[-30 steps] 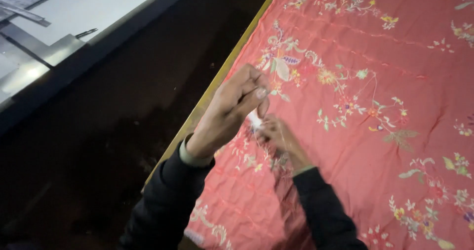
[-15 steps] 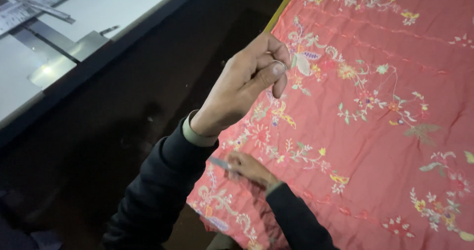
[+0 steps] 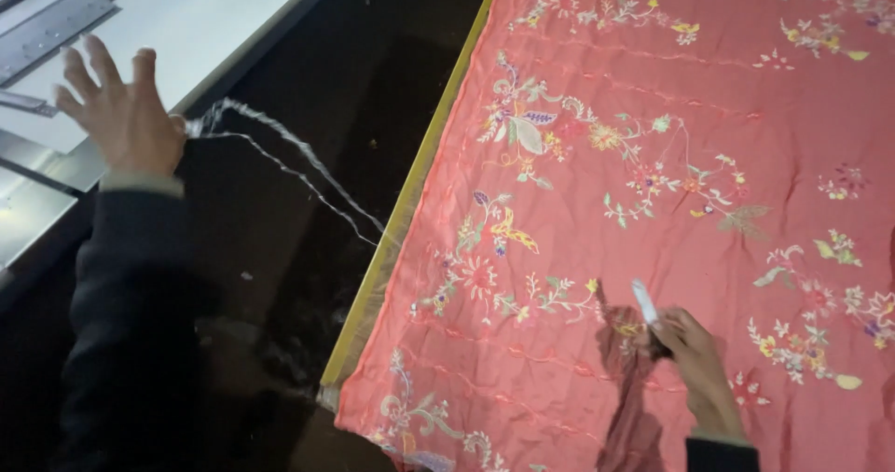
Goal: The person uses a small blade to trim loose threads from a pink embroidered fabric laid out on a table. They repeatedly pick at the threads with their fingers and cut them with the blade, occasionally moving the fabric to access different areas.
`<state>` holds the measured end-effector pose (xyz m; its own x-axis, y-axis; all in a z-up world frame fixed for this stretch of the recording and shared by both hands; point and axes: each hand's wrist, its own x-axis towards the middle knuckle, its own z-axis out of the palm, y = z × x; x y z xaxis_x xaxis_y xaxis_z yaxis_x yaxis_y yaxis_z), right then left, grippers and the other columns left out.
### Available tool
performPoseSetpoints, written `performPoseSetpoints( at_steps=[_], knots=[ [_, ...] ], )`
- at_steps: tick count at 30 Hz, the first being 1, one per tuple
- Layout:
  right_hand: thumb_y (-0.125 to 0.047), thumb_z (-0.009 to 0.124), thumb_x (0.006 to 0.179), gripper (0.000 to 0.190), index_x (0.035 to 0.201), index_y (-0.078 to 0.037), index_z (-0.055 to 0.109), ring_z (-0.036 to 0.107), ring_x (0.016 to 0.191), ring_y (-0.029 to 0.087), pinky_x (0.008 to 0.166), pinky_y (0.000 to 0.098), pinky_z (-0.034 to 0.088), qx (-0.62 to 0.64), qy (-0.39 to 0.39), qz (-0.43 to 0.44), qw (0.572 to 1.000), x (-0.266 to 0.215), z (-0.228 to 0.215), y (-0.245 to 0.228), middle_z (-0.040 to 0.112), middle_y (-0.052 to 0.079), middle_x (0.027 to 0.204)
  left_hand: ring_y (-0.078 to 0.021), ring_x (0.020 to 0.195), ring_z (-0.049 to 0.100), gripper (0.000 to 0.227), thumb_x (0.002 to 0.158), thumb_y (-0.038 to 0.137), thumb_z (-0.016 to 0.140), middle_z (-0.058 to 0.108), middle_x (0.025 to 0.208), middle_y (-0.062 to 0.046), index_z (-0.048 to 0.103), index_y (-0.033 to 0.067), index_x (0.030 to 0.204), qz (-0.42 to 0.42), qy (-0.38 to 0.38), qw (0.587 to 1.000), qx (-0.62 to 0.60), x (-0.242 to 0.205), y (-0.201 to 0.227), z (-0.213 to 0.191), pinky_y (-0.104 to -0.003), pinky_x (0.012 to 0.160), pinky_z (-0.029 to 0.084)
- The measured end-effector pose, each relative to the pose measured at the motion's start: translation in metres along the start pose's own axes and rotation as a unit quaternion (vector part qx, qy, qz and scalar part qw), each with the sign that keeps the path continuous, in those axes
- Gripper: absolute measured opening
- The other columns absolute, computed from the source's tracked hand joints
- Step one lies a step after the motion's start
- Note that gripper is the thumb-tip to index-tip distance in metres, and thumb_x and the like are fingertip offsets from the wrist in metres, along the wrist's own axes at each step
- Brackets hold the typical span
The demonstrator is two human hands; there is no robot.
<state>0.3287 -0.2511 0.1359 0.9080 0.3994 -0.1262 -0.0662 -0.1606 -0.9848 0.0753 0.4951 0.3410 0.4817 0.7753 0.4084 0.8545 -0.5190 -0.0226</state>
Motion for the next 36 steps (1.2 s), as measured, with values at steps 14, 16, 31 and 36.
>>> performPoseSetpoints(
  at_steps=[14,16,31,36],
  knots=[
    [0.001,0.060,0.099,0.011,0.110,0.002,0.059,0.058,0.061,0.027,0.061,0.0363,0.050,0.083,0.018,0.095,0.992,-0.065,0.079,0.034,0.068,0.025,0.078,-0.0323,0.086,0.061,0.027,0.094,0.038,0.053,0.053,0.100,-0.007,0.053,0.0138,0.106,0.213,-0.147,0.952,-0.162,-0.350,0.096,0.120,-0.048,0.070,0.052],
    [-0.002,0.060,0.100,0.009,0.108,0.002,0.059,0.058,0.061,0.027,0.062,0.0364,0.050,0.074,0.008,0.099,0.992,-0.068,0.083,0.028,0.068,0.024,0.077,-0.0274,0.084,0.061,0.023,0.089,0.031,0.059,0.055,0.097,-0.004,0.054,0.0143,0.104,0.220,-0.114,0.958,-0.141,-0.359,0.093,0.142,-0.042,0.066,0.053],
    [-0.006,0.058,0.103,0.009,0.109,0.001,0.060,0.056,0.062,0.027,0.066,0.0360,0.050,0.054,0.104,0.098,0.988,-0.109,0.045,0.033,0.064,0.022,0.079,-0.0395,0.089,0.069,0.040,0.093,0.047,0.058,0.072,0.097,-0.013,0.051,0.0168,0.118,0.045,-0.139,0.978,-0.151,-0.358,0.070,0.166,-0.054,0.072,0.051],
    [-0.007,0.058,0.103,0.010,0.109,0.000,0.059,0.057,0.059,0.027,0.063,0.0339,0.049,0.068,0.099,0.086,0.989,-0.106,0.028,0.064,0.066,0.023,0.081,-0.0192,0.046,0.061,0.032,0.102,0.058,0.054,0.056,0.055,0.006,0.053,0.0356,0.079,0.133,0.072,0.986,0.071,-0.352,0.025,0.255,-0.037,0.041,0.041]
  ],
)
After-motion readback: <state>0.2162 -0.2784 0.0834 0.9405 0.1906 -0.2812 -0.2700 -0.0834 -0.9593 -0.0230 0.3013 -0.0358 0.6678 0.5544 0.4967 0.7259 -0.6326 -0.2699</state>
